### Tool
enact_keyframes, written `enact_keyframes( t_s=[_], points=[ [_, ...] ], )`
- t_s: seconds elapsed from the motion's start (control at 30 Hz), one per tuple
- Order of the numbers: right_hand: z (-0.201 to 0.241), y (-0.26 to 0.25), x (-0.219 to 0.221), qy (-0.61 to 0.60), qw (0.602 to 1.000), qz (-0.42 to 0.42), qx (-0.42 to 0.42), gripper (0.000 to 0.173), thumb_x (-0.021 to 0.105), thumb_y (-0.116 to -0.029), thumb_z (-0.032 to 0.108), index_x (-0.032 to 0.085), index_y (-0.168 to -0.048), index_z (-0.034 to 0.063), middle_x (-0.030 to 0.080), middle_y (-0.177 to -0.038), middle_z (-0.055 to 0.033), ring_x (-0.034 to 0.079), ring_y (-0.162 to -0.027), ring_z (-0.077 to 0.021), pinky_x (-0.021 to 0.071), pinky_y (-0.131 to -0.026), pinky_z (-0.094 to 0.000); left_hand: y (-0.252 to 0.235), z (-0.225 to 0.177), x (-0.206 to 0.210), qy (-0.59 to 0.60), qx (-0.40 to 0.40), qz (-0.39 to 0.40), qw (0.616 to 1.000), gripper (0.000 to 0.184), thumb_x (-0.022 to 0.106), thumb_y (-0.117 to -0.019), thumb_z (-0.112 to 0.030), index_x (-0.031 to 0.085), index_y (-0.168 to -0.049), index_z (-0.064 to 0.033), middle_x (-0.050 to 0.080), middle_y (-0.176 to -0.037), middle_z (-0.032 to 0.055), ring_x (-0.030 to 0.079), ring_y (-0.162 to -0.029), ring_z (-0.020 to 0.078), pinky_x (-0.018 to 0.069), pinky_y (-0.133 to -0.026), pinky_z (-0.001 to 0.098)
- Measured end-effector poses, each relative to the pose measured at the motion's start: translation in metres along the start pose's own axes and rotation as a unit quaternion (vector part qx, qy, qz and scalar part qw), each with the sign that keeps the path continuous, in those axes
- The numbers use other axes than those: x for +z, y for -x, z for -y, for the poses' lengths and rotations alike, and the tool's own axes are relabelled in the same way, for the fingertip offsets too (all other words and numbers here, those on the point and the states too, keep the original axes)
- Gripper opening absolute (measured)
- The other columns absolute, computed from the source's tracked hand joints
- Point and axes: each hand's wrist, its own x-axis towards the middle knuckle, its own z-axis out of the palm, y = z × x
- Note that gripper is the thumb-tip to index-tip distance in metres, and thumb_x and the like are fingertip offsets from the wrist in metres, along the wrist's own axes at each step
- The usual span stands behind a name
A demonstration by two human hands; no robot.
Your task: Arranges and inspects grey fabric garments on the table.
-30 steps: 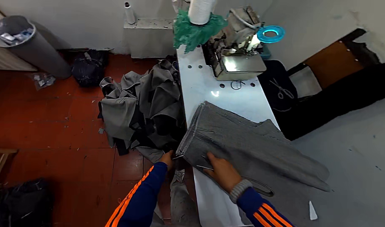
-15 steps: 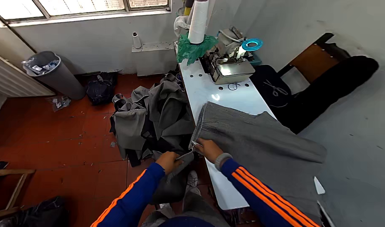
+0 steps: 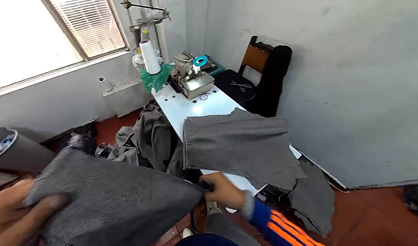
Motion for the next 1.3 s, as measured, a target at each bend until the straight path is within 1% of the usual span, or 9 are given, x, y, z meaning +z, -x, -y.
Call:
enact_keyframes(
  t_s=[0.2, 0.33, 0.47, 0.6, 0.77, 0.87, 0.93, 1.07, 1.3],
  points=[
    [0.066, 0.107, -0.180, 0.254, 0.929, -0.245, -0.111, 0.014, 0.072, -0.0796, 0.029, 0.071, -0.091, 0.0218, 0.064, -0.077, 0.0138, 0.058, -0.067, 0.0066, 0.0509, -0.057, -0.0169, -0.009, 0.022, 0.083, 0.087, -0.067, -0.028, 0.994, 0.016, 0.061, -0.1004, -0.041, 0.069, -0.113, -0.0478, 0.070, -0.107, -0.0323, 0.064, -0.097, -0.0157, 0.0544, -0.086, 0.0104],
    [0.071, 0.037, -0.242, 0.388, 0.873, -0.296, 0.028, 0.011, 0.076, -0.0745, 0.003, 0.068, -0.082, 0.0019, 0.057, -0.060, -0.0110, 0.056, -0.053, -0.0305, 0.0421, -0.048, -0.0541, -0.092, 0.099, 0.195, 0.095, -0.183, -0.074, 0.976, 0.018, 0.058, -0.1003, -0.017, 0.070, -0.090, -0.0089, 0.070, -0.073, -0.0040, 0.068, -0.066, 0.0041, 0.0606, -0.063, 0.0286],
    [-0.063, -0.084, -0.281, 0.348, 0.861, -0.294, 0.227, 0.038, 0.079, -0.0831, -0.001, 0.066, -0.118, -0.0084, 0.063, -0.113, -0.0381, 0.062, -0.099, -0.0600, 0.0468, -0.080, -0.0787, -0.154, 0.208, 0.309, 0.030, -0.344, -0.010, 0.938, 0.036, 0.056, -0.1070, -0.028, 0.071, -0.103, 0.0047, 0.072, -0.087, 0.0203, 0.071, -0.081, 0.0314, 0.0571, -0.082, 0.0553],
    [-0.122, -0.129, -0.235, 0.311, 0.882, -0.236, 0.265, 0.074, 0.081, -0.0894, 0.025, 0.045, -0.150, 0.0012, 0.049, -0.139, -0.0382, 0.064, -0.096, -0.0592, 0.0518, -0.079, -0.0733, -0.147, 0.301, 0.372, -0.018, -0.433, 0.008, 0.901, 0.042, 0.054, -0.1077, -0.028, 0.060, -0.136, 0.0024, 0.062, -0.131, 0.0291, 0.060, -0.124, 0.0439, 0.0439, -0.109, 0.0606],
    [-0.194, -0.120, -0.137, 0.345, 0.891, 0.014, 0.294, 0.077, 0.066, -0.0956, 0.050, 0.036, -0.160, 0.0203, 0.049, -0.146, -0.0288, 0.069, -0.095, -0.0475, 0.0553, -0.081, -0.0654, -0.035, 0.343, 0.340, -0.049, -0.508, -0.050, 0.858, 0.043, 0.049, -0.1078, -0.015, 0.046, -0.146, 0.0042, 0.055, -0.142, 0.0275, 0.056, -0.131, 0.0379, 0.0448, -0.112, 0.0508],
    [-0.225, -0.125, -0.128, 0.351, 0.880, 0.043, 0.317, 0.080, 0.065, -0.0975, 0.047, 0.026, -0.164, 0.0269, 0.047, -0.147, -0.0302, 0.069, -0.097, -0.0488, 0.0552, -0.082, -0.0659, 0.048, 0.354, 0.362, -0.059, -0.566, 0.150, 0.808, 0.065, 0.064, -0.0890, 0.004, 0.045, -0.151, -0.0019, 0.044, -0.154, 0.0265, 0.047, -0.141, 0.0412, 0.0408, -0.117, 0.0535],
    [-0.198, -0.129, -0.132, 0.357, 0.884, 0.037, 0.300, 0.055, 0.054, -0.1056, 0.034, 0.043, -0.156, 0.0152, 0.054, -0.137, -0.0301, 0.068, -0.098, -0.0478, 0.0555, -0.083, -0.0646, 0.060, 0.344, 0.390, -0.047, -0.543, 0.269, 0.794, 0.083, 0.074, -0.0823, 0.002, 0.037, -0.157, -0.0037, 0.023, -0.167, 0.0224, 0.033, -0.150, 0.0422, 0.0345, -0.120, 0.0547],
    [-0.117, -0.133, -0.121, 0.342, 0.918, 0.082, 0.182, 0.027, 0.052, -0.1058, 0.011, 0.065, -0.127, 0.0002, 0.066, -0.113, -0.0255, 0.068, -0.101, -0.0419, 0.0539, -0.090, -0.0586, 0.053, 0.334, 0.393, -0.061, -0.518, 0.368, 0.770, 0.063, 0.075, -0.0904, -0.017, 0.052, -0.144, 0.0045, 0.045, -0.155, 0.0245, 0.039, -0.146, 0.0423, 0.0311, -0.119, 0.0610],
    [-0.086, -0.147, 0.022, 0.363, 0.874, 0.252, 0.202, 0.053, 0.067, -0.0961, 0.020, 0.051, -0.143, 0.0015, 0.067, -0.119, -0.0293, 0.066, -0.110, -0.0490, 0.0519, -0.092, -0.0659, 0.082, 0.284, 0.295, -0.030, -0.486, 0.368, 0.792, 0.049, 0.063, -0.1017, -0.028, 0.056, -0.143, -0.0032, 0.061, -0.137, 0.0265, 0.057, -0.131, 0.0432, 0.0413, -0.111, 0.0621]
  ],
)
